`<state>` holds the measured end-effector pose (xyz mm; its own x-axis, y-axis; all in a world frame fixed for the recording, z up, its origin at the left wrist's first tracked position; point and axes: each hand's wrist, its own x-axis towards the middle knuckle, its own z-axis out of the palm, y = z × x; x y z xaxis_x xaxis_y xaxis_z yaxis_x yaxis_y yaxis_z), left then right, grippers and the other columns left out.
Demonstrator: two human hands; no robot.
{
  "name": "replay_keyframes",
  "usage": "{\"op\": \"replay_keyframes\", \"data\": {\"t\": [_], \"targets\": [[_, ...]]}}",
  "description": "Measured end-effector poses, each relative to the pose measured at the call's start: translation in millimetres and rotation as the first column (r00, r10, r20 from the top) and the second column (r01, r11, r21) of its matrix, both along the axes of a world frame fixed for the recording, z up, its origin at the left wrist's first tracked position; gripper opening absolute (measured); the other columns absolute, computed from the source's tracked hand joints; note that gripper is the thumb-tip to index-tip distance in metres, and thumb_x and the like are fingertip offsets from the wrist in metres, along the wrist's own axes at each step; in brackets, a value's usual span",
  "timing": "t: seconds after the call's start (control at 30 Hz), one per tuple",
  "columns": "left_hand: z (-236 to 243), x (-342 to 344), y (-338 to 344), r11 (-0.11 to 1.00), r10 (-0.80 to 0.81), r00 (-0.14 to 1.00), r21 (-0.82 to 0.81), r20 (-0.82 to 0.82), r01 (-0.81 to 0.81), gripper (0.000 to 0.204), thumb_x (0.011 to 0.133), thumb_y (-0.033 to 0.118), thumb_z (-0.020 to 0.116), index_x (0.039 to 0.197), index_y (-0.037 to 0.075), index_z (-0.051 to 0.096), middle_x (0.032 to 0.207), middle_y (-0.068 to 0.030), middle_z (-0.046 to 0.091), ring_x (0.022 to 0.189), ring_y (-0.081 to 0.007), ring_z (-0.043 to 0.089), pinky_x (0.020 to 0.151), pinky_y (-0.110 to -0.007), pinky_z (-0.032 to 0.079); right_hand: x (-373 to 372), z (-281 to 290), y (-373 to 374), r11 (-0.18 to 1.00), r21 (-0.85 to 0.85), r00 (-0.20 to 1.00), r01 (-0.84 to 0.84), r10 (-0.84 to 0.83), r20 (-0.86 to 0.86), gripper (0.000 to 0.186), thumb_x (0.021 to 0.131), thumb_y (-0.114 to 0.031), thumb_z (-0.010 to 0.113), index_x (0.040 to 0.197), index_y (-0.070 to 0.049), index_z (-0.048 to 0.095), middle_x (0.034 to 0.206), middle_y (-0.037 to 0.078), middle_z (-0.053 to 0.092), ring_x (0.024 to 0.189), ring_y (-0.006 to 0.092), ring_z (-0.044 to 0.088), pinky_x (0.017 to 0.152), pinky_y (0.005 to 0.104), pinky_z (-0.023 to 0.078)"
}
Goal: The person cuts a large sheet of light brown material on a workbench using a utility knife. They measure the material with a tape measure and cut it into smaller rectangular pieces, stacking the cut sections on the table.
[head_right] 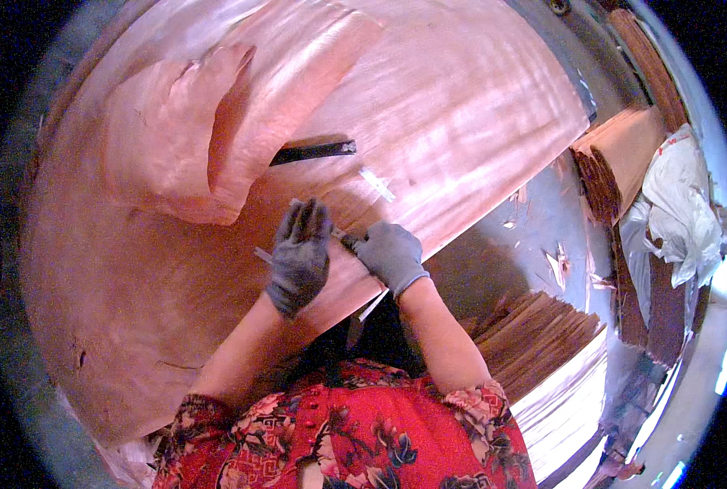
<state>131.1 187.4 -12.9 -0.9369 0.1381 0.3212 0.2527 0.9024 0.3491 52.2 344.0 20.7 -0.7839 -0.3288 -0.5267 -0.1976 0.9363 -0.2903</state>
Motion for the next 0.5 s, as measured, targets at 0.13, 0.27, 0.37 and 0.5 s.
{"op": "replay_keyframes", "data": {"t": [0.13, 0.27, 0.37, 0.5], "targets": [[-12, -51, 14, 0.996, -0.078, 0.996, -0.037, -0.051, 0.076, 0.059, 0.077, 0.026, 0.054, 0.130, 0.002, 0.041, 0.137, -0.0189, 0.035, 0.129, -0.0357, 0.030, 0.108, -0.048, 0.019, 8, -8, 5, 0.987, -0.151, 0.999, -0.047, 0.047, -0.001, 0.037, 0.081, -0.037, 0.054, 0.073, -0.003, 0.066, 0.062, 0.016, 0.062, 0.058, 0.0285, 0.063, 0.060, 0.0380, 0.050], [-14, -62, 21, 0.991, -0.105, 0.994, 0.084, -0.006, 0.106, 0.062, 0.077, 0.037, 0.056, 0.129, 0.006, 0.043, 0.139, -0.0165, 0.034, 0.129, -0.0350, 0.028, 0.109, -0.047, 0.018, 28, -33, 24, 0.891, -0.453, 1.000, -0.001, -0.003, -0.008, 0.022, 0.078, -0.016, 0.050, 0.081, 0.000, 0.064, 0.060, 0.015, 0.062, 0.052, 0.0236, 0.062, 0.052, 0.0326, 0.049], [-10, -61, 20, 0.995, -0.096, 0.995, 0.029, 0.024, 0.095, 0.063, 0.078, 0.042, 0.055, 0.130, 0.010, 0.043, 0.138, -0.0160, 0.034, 0.132, -0.0341, 0.023, 0.109, -0.049, 0.014, 60, -23, 7, 0.868, -0.451, 0.959, 0.207, -0.090, 0.267, 0.021, 0.075, -0.024, 0.054, 0.071, -0.005, 0.061, 0.070, 0.021, 0.060, 0.068, 0.0407, 0.058, 0.062, 0.0480, 0.047], [-6, -59, 22, 0.995, -0.045, 0.998, -0.088, 0.037, 0.048, 0.066, 0.079, 0.046, 0.053, 0.133, 0.011, 0.038, 0.141, -0.0153, 0.030, 0.132, -0.0349, 0.021, 0.109, -0.050, 0.014, 124, -33, 5, 0.856, -0.517, 0.984, 0.002, 0.090, 0.153, 0.017, 0.076, -0.019, 0.054, 0.073, -0.003, 0.061, 0.071, 0.023, 0.060, 0.070, 0.0398, 0.059, 0.062, 0.0451, 0.047]]}}
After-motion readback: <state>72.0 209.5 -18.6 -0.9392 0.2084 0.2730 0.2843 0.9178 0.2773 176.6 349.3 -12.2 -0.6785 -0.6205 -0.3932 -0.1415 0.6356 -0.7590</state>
